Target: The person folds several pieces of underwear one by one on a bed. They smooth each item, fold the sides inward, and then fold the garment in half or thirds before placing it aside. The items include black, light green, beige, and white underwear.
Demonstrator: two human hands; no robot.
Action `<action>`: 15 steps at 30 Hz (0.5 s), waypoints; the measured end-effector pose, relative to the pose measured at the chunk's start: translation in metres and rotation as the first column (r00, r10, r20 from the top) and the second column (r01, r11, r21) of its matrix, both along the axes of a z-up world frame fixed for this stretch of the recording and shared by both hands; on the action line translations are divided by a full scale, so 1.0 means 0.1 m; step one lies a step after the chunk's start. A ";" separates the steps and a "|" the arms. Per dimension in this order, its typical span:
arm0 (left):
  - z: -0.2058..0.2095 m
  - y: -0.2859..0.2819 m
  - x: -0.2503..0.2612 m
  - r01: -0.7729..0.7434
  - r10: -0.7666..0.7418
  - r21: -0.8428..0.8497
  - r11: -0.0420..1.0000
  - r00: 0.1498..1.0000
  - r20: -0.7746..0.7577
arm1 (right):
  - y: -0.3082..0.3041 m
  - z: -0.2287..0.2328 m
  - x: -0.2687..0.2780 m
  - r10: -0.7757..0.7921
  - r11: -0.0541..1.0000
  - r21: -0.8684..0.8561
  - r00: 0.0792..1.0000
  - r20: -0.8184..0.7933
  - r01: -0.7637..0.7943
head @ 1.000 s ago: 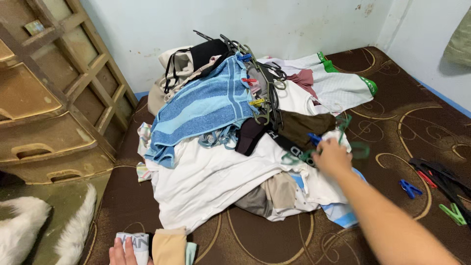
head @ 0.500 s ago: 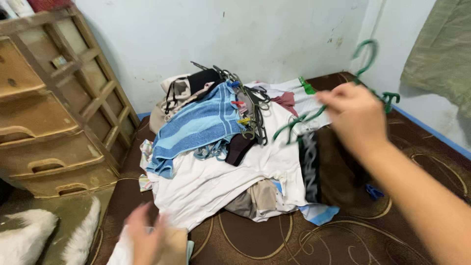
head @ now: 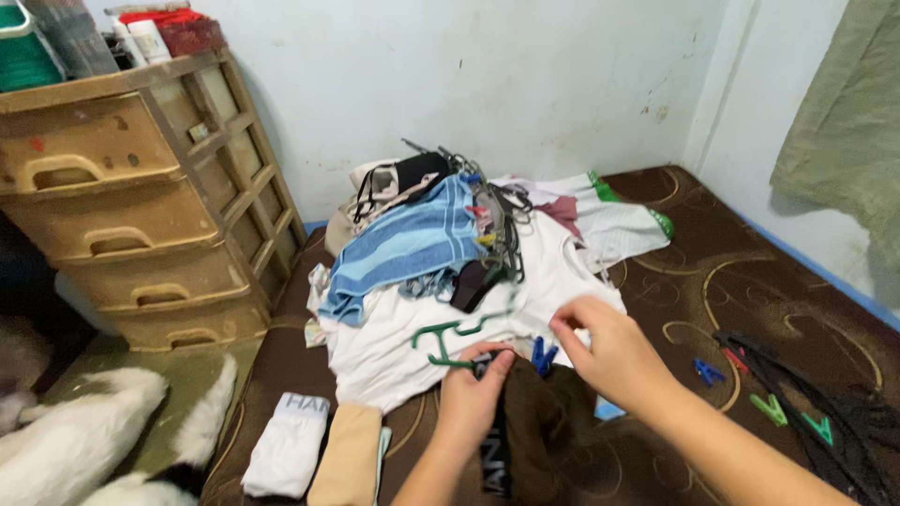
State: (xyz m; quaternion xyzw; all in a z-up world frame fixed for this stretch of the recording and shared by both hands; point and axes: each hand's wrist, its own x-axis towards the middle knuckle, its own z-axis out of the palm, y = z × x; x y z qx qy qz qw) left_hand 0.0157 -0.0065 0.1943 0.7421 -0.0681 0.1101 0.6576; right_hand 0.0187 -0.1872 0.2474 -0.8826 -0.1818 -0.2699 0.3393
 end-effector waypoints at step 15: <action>-0.12 0.12 -0.01 0.474 -0.469 -0.127 0.871 0.880 0.069 | -0.41 -0.81 0.47 0.528 0.542 0.840 0.762 -0.375 0.037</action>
